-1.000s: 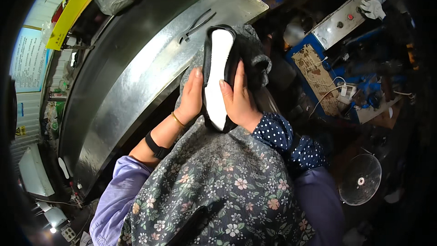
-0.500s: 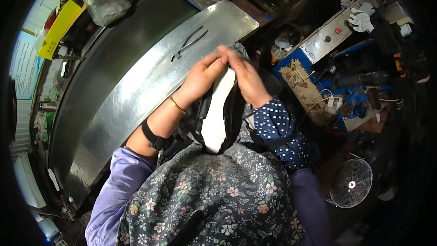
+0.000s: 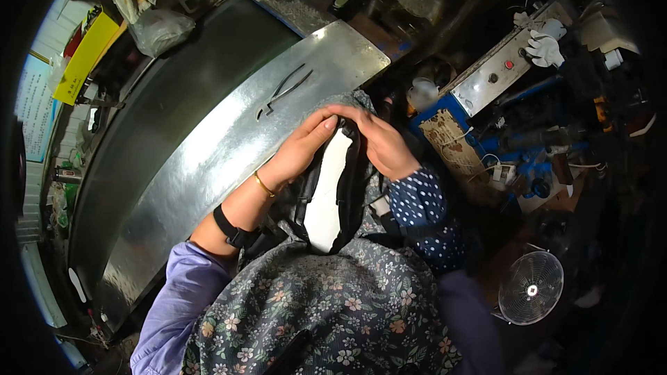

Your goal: The recorder is assembling shoes by pressing soles onto uppers at a conveyor belt.

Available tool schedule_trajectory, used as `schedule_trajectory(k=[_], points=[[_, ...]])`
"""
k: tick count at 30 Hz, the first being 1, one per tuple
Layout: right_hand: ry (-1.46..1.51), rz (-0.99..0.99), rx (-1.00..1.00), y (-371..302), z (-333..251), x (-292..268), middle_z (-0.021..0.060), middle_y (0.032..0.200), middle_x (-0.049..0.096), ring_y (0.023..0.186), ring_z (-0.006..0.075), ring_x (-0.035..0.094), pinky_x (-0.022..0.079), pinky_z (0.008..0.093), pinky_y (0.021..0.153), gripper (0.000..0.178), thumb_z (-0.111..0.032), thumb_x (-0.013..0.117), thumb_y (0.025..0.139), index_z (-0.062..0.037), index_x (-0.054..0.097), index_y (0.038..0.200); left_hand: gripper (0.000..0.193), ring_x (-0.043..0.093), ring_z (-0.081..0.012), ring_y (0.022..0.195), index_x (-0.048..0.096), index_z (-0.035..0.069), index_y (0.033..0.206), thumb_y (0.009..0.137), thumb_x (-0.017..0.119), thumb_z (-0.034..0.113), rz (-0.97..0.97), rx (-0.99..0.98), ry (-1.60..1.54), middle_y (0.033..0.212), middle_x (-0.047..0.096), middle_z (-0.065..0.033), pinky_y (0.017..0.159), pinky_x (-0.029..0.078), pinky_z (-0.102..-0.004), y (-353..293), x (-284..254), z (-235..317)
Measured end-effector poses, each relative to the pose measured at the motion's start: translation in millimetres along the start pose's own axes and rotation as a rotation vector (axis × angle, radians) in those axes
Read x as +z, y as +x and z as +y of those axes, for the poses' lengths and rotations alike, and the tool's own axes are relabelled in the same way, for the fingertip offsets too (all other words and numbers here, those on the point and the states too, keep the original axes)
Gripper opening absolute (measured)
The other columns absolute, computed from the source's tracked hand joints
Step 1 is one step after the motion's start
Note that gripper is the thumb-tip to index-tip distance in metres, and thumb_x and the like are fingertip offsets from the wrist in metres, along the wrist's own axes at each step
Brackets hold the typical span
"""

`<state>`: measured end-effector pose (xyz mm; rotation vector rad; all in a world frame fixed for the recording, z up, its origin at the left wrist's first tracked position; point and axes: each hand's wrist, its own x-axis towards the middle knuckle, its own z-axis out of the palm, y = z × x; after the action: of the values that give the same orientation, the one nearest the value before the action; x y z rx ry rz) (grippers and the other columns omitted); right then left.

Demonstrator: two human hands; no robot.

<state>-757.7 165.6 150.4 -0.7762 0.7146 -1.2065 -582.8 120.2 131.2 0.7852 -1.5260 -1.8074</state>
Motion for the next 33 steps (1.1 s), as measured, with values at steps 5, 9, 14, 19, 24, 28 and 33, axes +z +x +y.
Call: schedule_trajectory(k=[5,9,14,19,24,28,33], points=[[-0.823,0.285,-0.365,-10,32,25,0.0111,0.127,0.059,0.122,0.0194,0.052,0.038,0.0302,0.105,0.03,-0.009,0.042,0.103,0.0029,0.054,0.129,0.036,0.053,-0.0152,0.115,0.054,0.005,0.13,0.102,0.052,0.028,0.007,0.022,-0.018,0.121,0.061,-0.0075,0.102,0.039,-0.0284,-4,4,-11],[-0.478,0.155,-0.236,-8,26,-4,0.0118,0.132,0.056,0.125,0.0197,0.05,0.035,0.0307,0.108,0.034,-0.013,0.04,0.104,0.0012,0.052,0.133,0.033,0.057,-0.0165,0.109,0.058,0.004,0.125,0.099,0.055,0.025,0.08,0.01,0.071,0.115,0.064,-0.0083,0.098,0.043,-0.0293,9,18,-10],[0.161,0.199,-0.008,-64,-30,-28,0.0142,0.139,0.052,0.131,0.0228,0.047,0.031,0.0367,0.114,0.056,-0.038,0.033,0.105,0.004,0.041,0.142,0.042,0.056,-0.0289,0.116,0.057,0.001,0.125,0.088,0.068,0.017,-0.078,0.446,0.405,0.12,0.059,-0.0158,0.1,0.043,-0.039,-5,84,27],[-0.146,0.053,0.277,-187,-70,-54,0.0176,0.144,0.045,0.133,0.0258,0.046,0.033,0.0394,0.114,0.058,-0.036,0.037,0.098,0.0008,0.039,0.143,0.047,0.031,-0.0333,0.144,0.056,0.007,0.135,0.092,0.068,0.021,-0.806,0.267,0.041,0.15,0.041,-0.0179,0.117,0.022,-0.0437,-17,87,57],[0.42,0.753,0.246,-264,13,-76,0.0206,0.121,0.062,0.106,0.029,0.064,0.05,0.0386,0.096,0.049,-0.03,0.043,0.094,0.0018,0.055,0.129,0.043,0.047,-0.0372,0.131,0.061,0.005,0.123,0.09,0.067,0.031,0.228,0.147,0.725,0.137,0.053,-0.0201,0.107,0.039,-0.0425,53,-47,-28],[0.05,0.618,0.073,-276,85,-165,0.0152,0.111,0.068,0.097,0.0271,0.065,0.052,0.0387,0.087,0.048,-0.038,0.053,0.094,-0.0013,0.06,0.123,0.05,0.043,-0.043,0.131,0.057,0.003,0.129,0.092,0.059,0.037,0.444,0.198,1.445,0.138,0.05,-0.0239,0.109,0.035,-0.0478,72,-115,-101],[0.45,0.45,-0.002,-75,-29,-80,0.0171,0.12,0.064,0.095,0.0367,0.065,0.056,0.0475,0.075,0.053,-0.044,0.048,0.094,-0.0056,0.055,0.13,0.052,0.044,-0.0424,0.131,0.056,0.0,0.128,0.09,0.057,0.036,0.486,0.165,1.46,0.139,0.05,-0.0256,0.11,0.034,-0.0499,53,-135,-121]])
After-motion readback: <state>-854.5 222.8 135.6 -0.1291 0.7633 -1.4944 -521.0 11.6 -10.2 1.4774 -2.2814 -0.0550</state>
